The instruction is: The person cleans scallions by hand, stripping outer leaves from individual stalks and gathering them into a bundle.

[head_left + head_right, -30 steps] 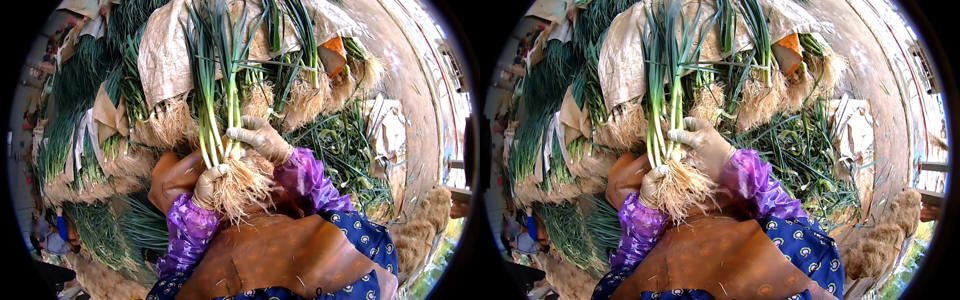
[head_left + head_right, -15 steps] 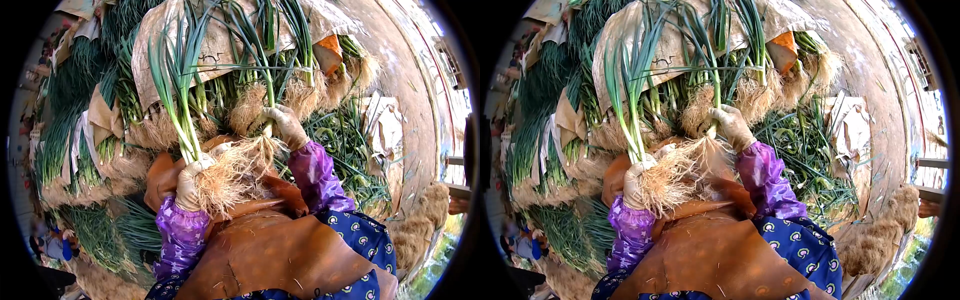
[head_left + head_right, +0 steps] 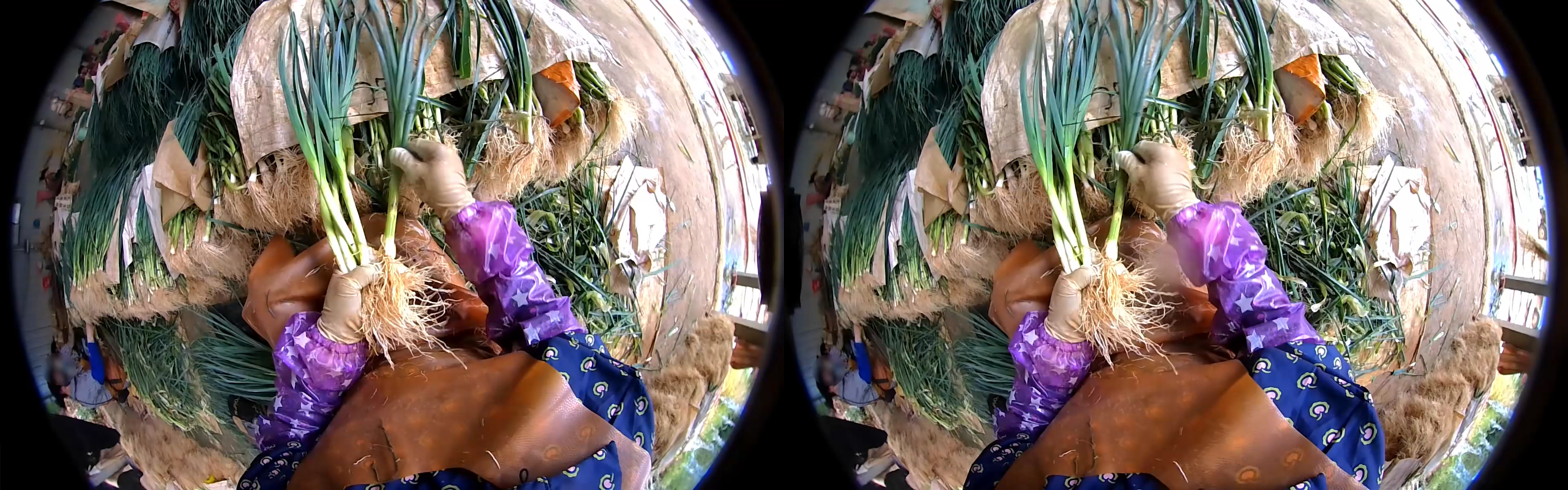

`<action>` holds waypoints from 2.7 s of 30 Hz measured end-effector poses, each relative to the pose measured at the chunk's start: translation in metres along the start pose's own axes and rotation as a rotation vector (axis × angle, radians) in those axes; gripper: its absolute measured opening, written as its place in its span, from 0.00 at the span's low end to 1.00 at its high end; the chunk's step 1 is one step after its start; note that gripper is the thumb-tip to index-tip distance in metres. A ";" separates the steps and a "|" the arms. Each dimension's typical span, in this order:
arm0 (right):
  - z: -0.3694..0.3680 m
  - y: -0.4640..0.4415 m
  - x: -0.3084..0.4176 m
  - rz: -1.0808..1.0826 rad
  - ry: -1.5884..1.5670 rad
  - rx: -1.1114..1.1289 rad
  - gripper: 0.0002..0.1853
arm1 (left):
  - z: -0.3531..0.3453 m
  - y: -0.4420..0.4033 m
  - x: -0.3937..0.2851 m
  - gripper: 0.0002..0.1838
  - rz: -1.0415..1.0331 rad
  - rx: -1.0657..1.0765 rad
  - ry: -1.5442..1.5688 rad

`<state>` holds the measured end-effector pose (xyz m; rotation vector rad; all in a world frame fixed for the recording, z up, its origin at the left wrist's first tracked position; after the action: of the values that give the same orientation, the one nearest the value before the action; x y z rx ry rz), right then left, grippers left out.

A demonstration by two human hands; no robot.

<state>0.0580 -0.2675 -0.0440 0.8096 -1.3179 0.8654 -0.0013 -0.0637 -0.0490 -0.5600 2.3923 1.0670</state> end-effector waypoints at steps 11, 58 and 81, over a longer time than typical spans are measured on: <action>-0.009 0.092 0.011 -0.480 -1.332 0.185 0.17 | 0.015 -0.026 0.000 0.09 -0.219 -0.124 -0.244; 0.076 0.201 -0.036 -0.619 -0.689 0.152 0.13 | -0.022 -0.028 0.011 0.16 -0.145 0.189 -0.365; -0.033 0.139 0.045 0.438 0.536 1.229 0.10 | -0.012 -0.019 -0.010 0.18 -0.283 -0.024 -0.680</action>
<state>-0.0473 -0.1712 -0.0001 1.0833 -0.3646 2.1466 0.0145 -0.0832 -0.0471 -0.4348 1.6586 0.9639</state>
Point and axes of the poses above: each hand's wrist, its own y-axis away from the middle knuckle, its own z-axis out of the back of the hand, x = y × z, the point moved 7 cm from there along -y, towards the middle knuckle, and after that the axes turned 9 degrees about -y, right-handed, at the moved point
